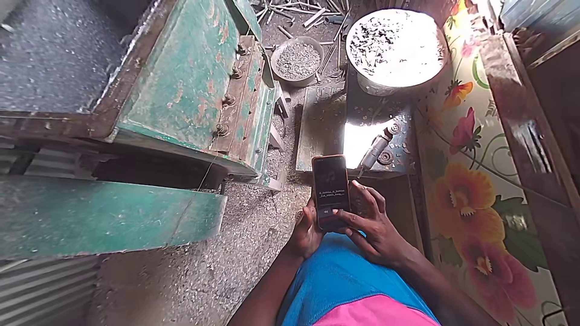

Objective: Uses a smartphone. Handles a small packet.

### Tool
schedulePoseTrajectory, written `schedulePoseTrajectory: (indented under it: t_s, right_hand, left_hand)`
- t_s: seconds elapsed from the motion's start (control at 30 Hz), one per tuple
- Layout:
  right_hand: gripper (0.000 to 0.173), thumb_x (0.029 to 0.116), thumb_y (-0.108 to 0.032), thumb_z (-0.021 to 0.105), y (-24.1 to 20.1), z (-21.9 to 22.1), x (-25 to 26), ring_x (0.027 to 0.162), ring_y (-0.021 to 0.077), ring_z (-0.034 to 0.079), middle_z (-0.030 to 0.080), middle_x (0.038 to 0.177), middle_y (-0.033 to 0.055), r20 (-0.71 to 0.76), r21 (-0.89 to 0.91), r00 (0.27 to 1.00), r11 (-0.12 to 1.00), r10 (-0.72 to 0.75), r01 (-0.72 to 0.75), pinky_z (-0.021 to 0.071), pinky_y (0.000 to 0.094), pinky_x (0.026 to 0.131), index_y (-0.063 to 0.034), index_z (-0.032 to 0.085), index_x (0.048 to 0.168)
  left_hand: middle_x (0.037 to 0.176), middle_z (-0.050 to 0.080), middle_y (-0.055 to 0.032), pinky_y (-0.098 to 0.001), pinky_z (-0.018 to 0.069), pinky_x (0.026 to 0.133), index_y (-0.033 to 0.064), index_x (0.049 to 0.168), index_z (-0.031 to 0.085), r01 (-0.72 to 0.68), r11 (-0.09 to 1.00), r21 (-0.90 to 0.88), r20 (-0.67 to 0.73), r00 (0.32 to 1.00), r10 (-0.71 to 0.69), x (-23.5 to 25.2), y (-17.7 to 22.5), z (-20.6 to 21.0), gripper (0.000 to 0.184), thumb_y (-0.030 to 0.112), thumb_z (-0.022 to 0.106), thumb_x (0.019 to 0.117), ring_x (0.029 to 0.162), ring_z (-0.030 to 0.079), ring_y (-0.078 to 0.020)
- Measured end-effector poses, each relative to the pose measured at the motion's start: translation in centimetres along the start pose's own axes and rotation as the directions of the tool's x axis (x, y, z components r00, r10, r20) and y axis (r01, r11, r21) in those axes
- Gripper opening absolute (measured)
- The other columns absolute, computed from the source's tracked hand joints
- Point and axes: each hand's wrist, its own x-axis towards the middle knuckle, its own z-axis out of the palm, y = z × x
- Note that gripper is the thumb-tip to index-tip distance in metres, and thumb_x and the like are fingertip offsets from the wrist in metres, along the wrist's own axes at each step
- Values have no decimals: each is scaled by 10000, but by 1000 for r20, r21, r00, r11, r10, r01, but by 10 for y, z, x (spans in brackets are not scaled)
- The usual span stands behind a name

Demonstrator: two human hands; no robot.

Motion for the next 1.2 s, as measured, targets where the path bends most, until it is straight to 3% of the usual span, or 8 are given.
schedulePoseTrajectory:
  t_s: [0.07, 0.17, 0.37, 0.53, 0.9, 1.07, 1.2]
  right_hand:
    - [352, 1057, -456, 452, 0, 0, 0, 1554, 302, 179, 240, 1676, 141, -27, 13, 1000, 1000, -16, 17, 172, 518, 1248, -397, 662, 1333]
    - [339, 1045, -440, 473, -1, -1, 2, 1522, 235, 238, 319, 1631, 66, -154, 65, 986, 996, -58, 69, 202, 466, 1244, -334, 679, 1293]
    - [377, 1067, -434, 421, 5, 3, -1, 1481, 235, 317, 419, 1561, 111, -157, 85, 987, 996, -27, 41, 238, 454, 1221, -251, 695, 1251]
    - [369, 1059, -435, 452, 5, 4, -1, 1447, 234, 374, 465, 1529, 107, -167, 89, 986, 996, 1, 14, 295, 438, 1198, -229, 704, 1232]
    - [499, 1036, -488, 514, 13, 11, -6, 1347, 241, 499, 588, 1420, 106, -189, 244, 967, 962, 169, -120, 384, 435, 1142, -118, 649, 1343]
    - [657, 1015, -468, 575, 14, 7, 1, 1294, 218, 562, 597, 1400, 157, -68, 525, 947, 818, 315, -235, 502, 374, 1058, 14, 513, 1458]
    - [683, 1022, -401, 593, 16, 2, 15, 1189, 170, 631, 619, 1343, 155, -28, 659, 944, 716, 330, -231, 561, 310, 974, 71, 433, 1489]
  left_hand:
    - [1450, 563, -147, -531, 544, 1011, 162, 1577, 244, 4, 1000, -7, 10, 1000, -4, 0, 0, 0, 906, 648, 621, 913, 1289, 600, -333]
    - [1460, 553, -166, -540, 594, 920, 177, 1583, 235, 2, 999, -32, 55, 998, -1, 2, 2, 2, 878, 631, 605, 930, 1265, 617, -371]
    - [1451, 562, -172, -555, 589, 920, 182, 1578, 233, 7, 999, -34, 53, 999, -5, 1, 2, -1, 876, 630, 612, 927, 1249, 626, -385]
    - [1450, 562, -174, -553, 593, 912, 189, 1581, 226, 11, 1000, -27, 47, 999, -10, 1, 2, -1, 886, 636, 615, 922, 1237, 632, -387]
    - [1447, 557, -204, -579, 599, 877, 168, 1578, 226, 16, 1000, -15, 11, 1000, -16, 0, -1, -3, 927, 653, 634, 901, 1230, 630, -420]
    - [1458, 557, -179, -566, 607, 874, 202, 1589, 218, 38, 999, -11, 24, 999, -37, 0, -1, -2, 922, 656, 631, 902, 1230, 634, -403]
    - [1427, 583, -179, -556, 613, 862, 190, 1559, 302, 62, 998, -12, 14, 998, -61, -1, -2, -2, 837, 647, 600, 925, 1209, 648, -393]
